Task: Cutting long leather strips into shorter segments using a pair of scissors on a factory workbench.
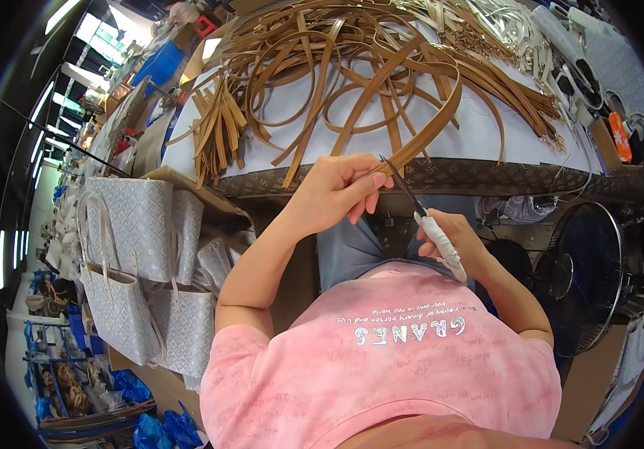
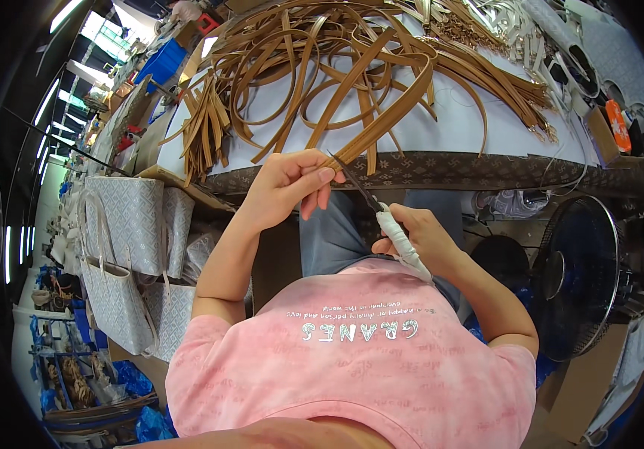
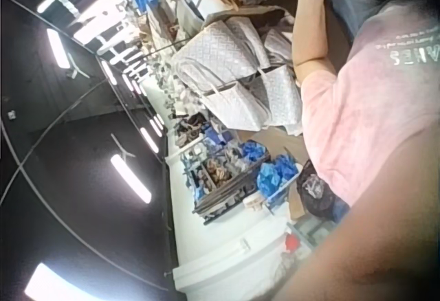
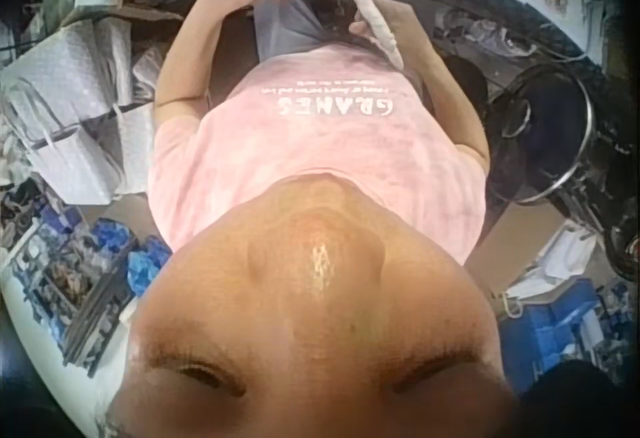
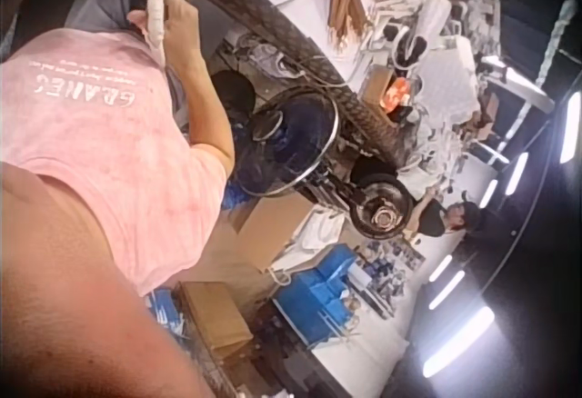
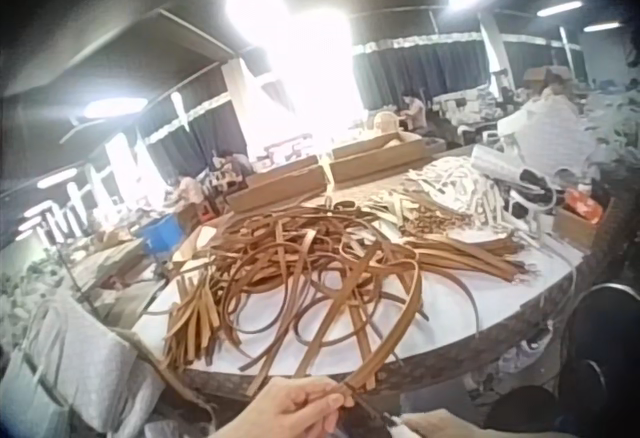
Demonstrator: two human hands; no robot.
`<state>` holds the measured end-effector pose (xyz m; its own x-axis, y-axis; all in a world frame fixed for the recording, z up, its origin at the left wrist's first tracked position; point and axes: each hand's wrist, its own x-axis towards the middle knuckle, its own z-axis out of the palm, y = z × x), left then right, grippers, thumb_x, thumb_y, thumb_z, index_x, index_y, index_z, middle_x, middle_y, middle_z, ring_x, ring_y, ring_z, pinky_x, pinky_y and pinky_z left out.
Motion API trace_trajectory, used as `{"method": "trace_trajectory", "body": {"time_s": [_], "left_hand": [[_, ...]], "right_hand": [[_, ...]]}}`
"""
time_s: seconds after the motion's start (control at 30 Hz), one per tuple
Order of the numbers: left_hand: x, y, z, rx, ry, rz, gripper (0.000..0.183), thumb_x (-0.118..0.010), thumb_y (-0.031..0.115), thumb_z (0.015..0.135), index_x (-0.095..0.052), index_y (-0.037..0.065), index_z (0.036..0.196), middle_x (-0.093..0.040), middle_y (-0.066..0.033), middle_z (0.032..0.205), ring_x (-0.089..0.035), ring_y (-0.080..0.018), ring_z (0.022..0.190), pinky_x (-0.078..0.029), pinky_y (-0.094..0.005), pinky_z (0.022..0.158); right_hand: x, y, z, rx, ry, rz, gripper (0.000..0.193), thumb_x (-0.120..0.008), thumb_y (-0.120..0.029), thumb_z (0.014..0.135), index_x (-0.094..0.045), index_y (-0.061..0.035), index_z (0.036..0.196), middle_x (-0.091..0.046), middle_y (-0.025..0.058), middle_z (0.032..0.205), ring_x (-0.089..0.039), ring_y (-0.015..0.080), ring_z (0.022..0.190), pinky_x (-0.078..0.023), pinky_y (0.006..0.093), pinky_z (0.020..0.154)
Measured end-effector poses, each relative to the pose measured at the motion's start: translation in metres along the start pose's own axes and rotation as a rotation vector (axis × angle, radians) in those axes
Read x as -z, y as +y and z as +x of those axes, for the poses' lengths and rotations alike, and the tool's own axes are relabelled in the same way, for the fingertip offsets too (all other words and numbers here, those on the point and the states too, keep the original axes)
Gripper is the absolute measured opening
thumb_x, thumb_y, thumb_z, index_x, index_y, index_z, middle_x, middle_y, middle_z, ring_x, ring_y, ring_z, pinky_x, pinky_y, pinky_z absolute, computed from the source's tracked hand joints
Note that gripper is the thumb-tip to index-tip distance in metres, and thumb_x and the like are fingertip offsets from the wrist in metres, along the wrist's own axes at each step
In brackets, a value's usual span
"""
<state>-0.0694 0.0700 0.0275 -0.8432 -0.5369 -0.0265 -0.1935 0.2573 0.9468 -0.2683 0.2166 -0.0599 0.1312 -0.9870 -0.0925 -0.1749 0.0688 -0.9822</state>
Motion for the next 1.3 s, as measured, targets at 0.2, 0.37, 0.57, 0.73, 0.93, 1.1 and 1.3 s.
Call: {"method": "trace_trajectory", "body": {"time_s": [0.2,0.37,0.57,0.73,0.93,1.1,1.3], "left_hand": [[-0.005,-0.023,-0.015,-0.183,0.1,-0.04,0.038,-0.048,0.03,0.1,-0.064,-0.004,0.094,-0.06,-0.0052,0.063,-0.05,-0.0086,0.044,-0.038,-0.0206,0.045],[-0.031,-0.056,-0.038,-0.562,0.127,-0.139,0.063,-0.038,0.051,0.099,-0.064,-0.006,0.09,-0.062,-0.0068,0.063,-0.058,-0.016,0.052,-0.046,-0.0244,0.052],[-0.024,-0.081,-0.007,-0.255,0.807,-0.105,0.037,-0.052,0.032,0.097,-0.065,-0.003,0.097,-0.064,-0.004,0.078,-0.063,-0.016,0.078,-0.05,-0.0258,0.069],[0.027,-0.139,0.047,0.154,0.484,-0.296,0.027,-0.054,0.02,0.097,-0.055,0.001,0.117,-0.062,-0.0052,0.08,-0.062,-0.0137,0.073,-0.051,-0.0255,0.066],[0.053,-0.133,0.021,0.136,0.238,-0.609,0.027,-0.049,0.02,0.099,-0.055,0.001,0.117,-0.062,-0.0043,0.079,-0.058,-0.0087,0.06,-0.048,-0.0211,0.054],[0.04,-0.097,-0.015,0.3,0.307,-0.352,0.027,-0.047,0.021,0.099,-0.057,0.001,0.114,-0.059,-0.0041,0.072,-0.047,-0.0061,0.045,-0.042,-0.0183,0.046],[0.032,-0.092,-0.027,0.286,0.342,-0.286,0.027,-0.047,0.02,0.1,-0.059,0.0,0.112,-0.058,-0.0032,0.069,-0.041,-0.0031,0.041,-0.03,-0.0157,0.04]], "right_hand": [[-0.006,0.03,0.014,-0.023,0.008,0.247,0.017,-0.062,-0.014,0.087,-0.052,-0.0018,0.092,-0.066,0.0102,0.084,-0.06,0.0112,0.065,-0.048,0.0274,0.056],[-0.046,0.041,0.064,0.072,0.04,0.843,0.024,-0.067,-0.011,0.084,-0.048,-0.0045,0.097,-0.063,0.0123,0.1,-0.058,0.012,0.066,-0.046,0.0258,0.057],[-0.074,0.043,0.101,0.211,0.218,0.647,0.032,-0.068,-0.015,0.085,-0.044,-0.005,0.105,-0.056,0.0069,0.094,-0.054,0.0107,0.069,-0.044,0.0235,0.06],[-0.077,0.029,0.096,0.106,0.039,0.47,0.038,-0.065,-0.019,0.089,-0.045,-0.0049,0.117,-0.051,0.0027,0.088,-0.052,0.0098,0.076,-0.043,0.0229,0.065],[-0.045,0.063,0.084,0.068,-0.055,0.386,0.026,-0.062,-0.004,0.086,-0.048,-0.0021,0.108,-0.052,0.0012,0.083,-0.049,0.0079,0.071,-0.042,0.0229,0.062],[-0.016,0.065,0.087,-0.148,-0.302,0.26,0.03,-0.062,-0.007,0.086,-0.05,-0.0018,0.113,-0.056,0.0016,0.083,-0.051,0.0085,0.072,-0.044,0.0245,0.064],[-0.012,0.05,0.1,-0.178,-0.426,0.213,0.025,-0.064,-0.01,0.085,-0.054,-0.002,0.106,-0.059,0.0011,0.084,-0.053,0.009,0.074,-0.045,0.0257,0.064]]}}
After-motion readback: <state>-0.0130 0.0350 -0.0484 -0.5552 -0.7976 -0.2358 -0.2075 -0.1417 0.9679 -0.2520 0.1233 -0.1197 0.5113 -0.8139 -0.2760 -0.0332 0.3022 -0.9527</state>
